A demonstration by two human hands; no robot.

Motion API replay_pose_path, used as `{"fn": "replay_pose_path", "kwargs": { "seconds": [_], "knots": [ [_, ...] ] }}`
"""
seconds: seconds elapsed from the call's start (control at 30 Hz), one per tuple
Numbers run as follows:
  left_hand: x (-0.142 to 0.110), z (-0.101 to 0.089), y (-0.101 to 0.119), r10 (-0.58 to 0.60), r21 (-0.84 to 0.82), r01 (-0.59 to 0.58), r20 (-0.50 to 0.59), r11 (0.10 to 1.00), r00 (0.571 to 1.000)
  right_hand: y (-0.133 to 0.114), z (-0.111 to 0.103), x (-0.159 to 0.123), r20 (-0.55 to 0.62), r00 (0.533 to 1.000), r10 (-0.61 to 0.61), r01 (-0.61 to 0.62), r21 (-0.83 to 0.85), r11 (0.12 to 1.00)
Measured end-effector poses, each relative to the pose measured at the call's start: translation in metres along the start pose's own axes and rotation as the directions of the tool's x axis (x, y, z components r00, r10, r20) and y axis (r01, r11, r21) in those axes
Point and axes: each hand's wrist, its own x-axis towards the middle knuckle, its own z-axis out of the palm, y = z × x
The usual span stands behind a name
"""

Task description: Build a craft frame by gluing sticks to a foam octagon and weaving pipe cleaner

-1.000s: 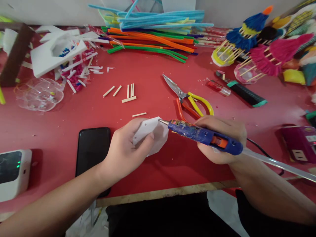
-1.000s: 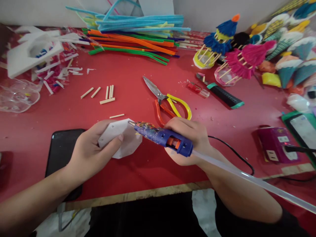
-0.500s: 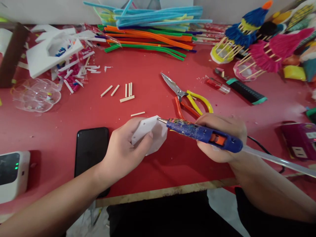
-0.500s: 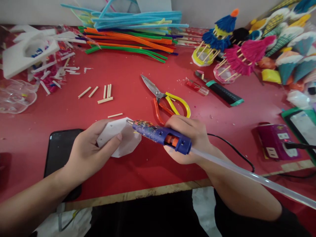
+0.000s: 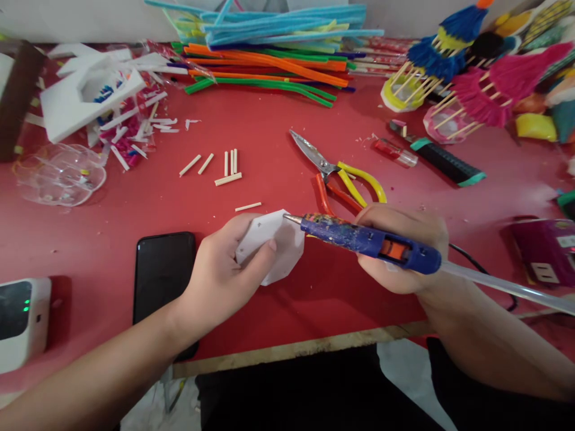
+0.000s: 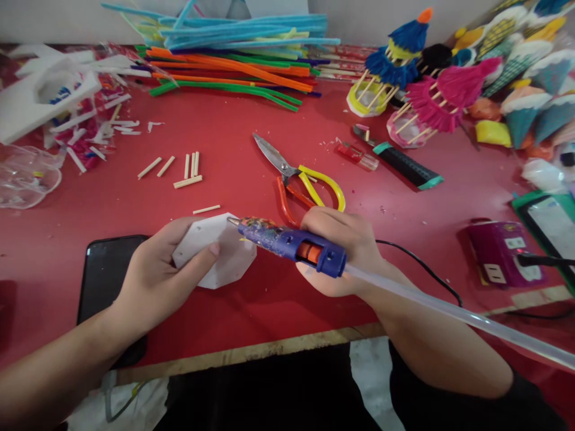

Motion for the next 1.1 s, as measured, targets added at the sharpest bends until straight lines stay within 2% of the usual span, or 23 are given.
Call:
{"fn": "replay_pose_path", "kwargs": {
  "seconds": [0.1,0.23,0.6,1.1],
  "knots": [
    [0.0001,0.0004,-0.0004,0.0,0.009,0.0,-0.007,1.0,1.0,0.002,0.0,-0.0002,0.015,0.986,-0.164,0.164,-0.092,0.982],
    [0.0,0.0006,0.0002,-0.003,0.013,0.003,-0.002,1.0,1.0,0.0027,0.001,0.0002,0.007,0.979,-0.202,0.202,-0.064,0.977],
    [-0.0012,-0.0003,-0.002,-0.005,0.022,0.005,0.009,1.0,1.0,0.0036,-0.0015,-0.0032,0.027,0.989,-0.144,0.146,-0.104,0.984],
    [-0.0019,0.0013,-0.0044,0.021,0.005,-0.02,-0.007,1.0,1.0,0.0023,-0.0032,-0.0019,0.034,0.985,-0.17,0.173,-0.138,0.975]
  ]
}}
